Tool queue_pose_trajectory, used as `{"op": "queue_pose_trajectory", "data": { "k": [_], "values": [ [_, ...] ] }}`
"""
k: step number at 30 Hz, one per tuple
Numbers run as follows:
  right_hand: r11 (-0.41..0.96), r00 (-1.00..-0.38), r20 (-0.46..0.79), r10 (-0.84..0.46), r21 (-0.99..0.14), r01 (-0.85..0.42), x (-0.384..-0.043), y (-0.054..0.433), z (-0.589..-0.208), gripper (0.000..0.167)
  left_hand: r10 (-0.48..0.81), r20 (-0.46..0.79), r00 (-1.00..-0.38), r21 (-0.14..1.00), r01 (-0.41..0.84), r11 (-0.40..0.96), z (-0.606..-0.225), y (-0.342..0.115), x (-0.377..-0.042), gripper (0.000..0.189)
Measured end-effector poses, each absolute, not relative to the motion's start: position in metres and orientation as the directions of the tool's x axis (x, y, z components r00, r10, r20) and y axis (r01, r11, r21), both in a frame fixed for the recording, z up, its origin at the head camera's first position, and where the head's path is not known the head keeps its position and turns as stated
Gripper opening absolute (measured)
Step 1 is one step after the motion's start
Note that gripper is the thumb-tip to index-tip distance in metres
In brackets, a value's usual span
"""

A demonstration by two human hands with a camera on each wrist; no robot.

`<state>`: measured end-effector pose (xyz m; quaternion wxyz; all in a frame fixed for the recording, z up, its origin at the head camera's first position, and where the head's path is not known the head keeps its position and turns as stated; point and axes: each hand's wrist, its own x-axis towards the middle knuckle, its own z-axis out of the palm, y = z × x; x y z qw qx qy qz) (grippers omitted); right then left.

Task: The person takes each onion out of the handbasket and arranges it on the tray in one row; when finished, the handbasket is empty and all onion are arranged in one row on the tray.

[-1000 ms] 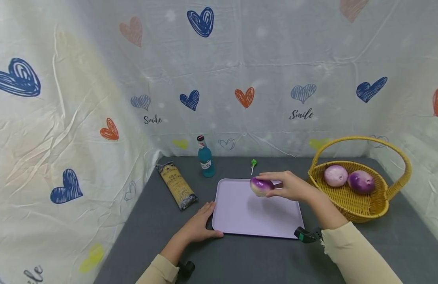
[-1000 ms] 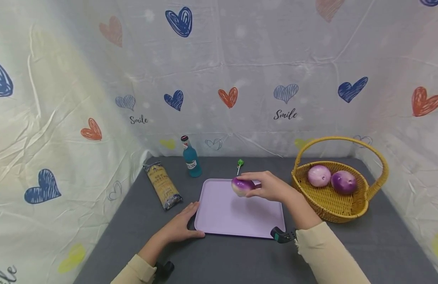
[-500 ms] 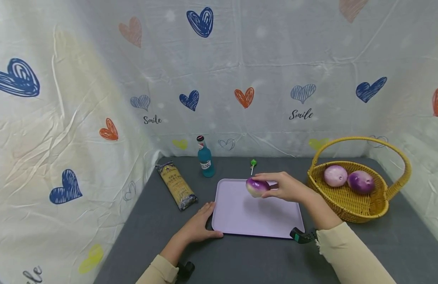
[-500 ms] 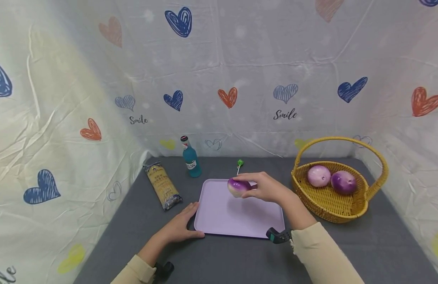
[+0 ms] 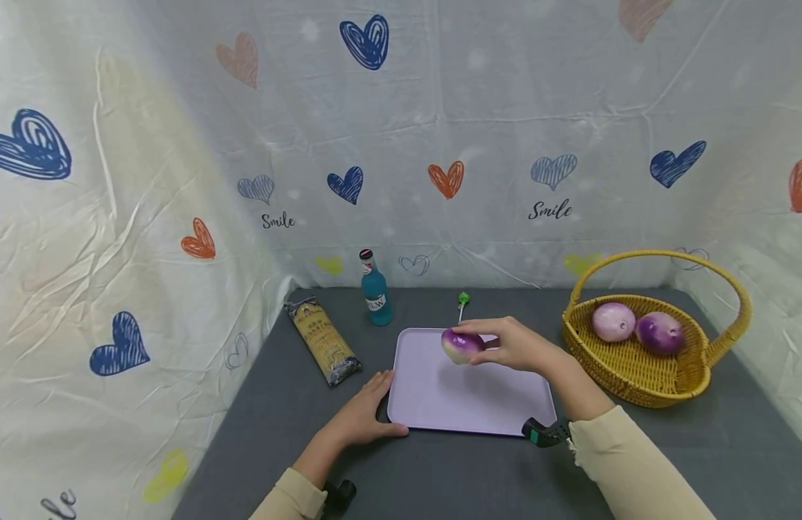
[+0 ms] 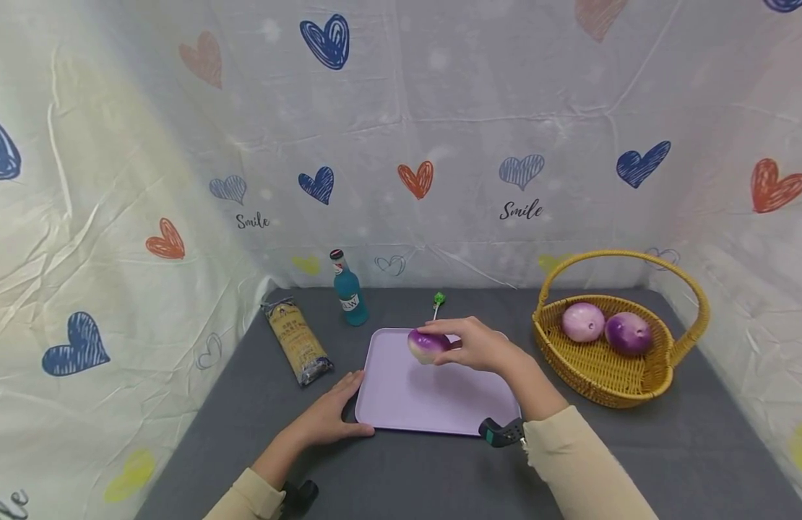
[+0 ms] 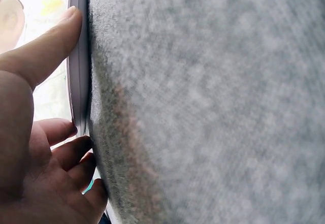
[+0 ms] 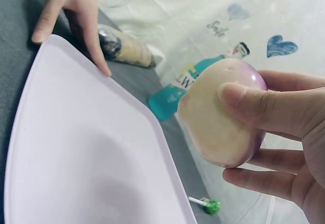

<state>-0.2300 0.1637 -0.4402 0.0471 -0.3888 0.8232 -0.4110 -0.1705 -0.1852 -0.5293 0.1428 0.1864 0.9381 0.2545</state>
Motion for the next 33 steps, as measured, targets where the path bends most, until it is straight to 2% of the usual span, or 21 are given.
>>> {"op": "queue_pose_trajectory", "data": {
  "k": [13,33],
  "values": [
    [0.368,-0.698,0.206,-0.686,-0.729,-0.577,-0.232,0.151,-0.443,0.058,0.411,-0.172,-0.895,0.53,0.268,0.805,-0.527,-0.185,-0.169,0.115],
    [0.337,-0.686,0.228,-0.691,-0.738,-0.585,-0.239,0.136,-0.452,0.056,0.405,-0.19,-0.894,0.524,0.256,0.812,-0.528,-0.184,-0.169,0.115]
  ]
}}
